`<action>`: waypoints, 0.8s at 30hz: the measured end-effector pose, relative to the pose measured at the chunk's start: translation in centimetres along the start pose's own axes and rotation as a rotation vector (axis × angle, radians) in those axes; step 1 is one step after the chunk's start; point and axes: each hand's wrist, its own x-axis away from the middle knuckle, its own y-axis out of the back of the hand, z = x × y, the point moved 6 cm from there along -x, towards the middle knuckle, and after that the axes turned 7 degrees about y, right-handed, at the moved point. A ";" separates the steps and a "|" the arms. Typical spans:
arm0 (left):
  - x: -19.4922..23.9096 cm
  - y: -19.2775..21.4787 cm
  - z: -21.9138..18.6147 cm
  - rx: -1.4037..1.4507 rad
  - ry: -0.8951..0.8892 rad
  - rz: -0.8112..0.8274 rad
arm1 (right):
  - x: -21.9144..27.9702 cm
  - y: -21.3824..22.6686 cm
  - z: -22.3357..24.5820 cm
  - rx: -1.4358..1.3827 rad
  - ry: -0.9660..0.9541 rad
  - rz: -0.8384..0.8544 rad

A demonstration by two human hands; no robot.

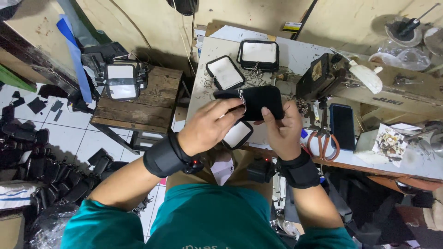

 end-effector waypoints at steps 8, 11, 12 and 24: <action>1.3 -0.5 -0.2 -0.005 0.034 -0.049 | 0.7 0.8 -1.1 0.026 0.002 -0.019; 2.2 0.2 2.0 0.105 0.211 -0.112 | 0.5 0.0 -0.7 -0.214 -0.046 -0.045; 2.7 0.7 3.3 0.179 0.334 -0.182 | 0.6 -0.3 -1.2 -0.360 -0.082 -0.063; 1.3 -1.4 4.2 0.235 0.408 0.172 | -0.3 1.4 0.8 0.049 0.161 0.106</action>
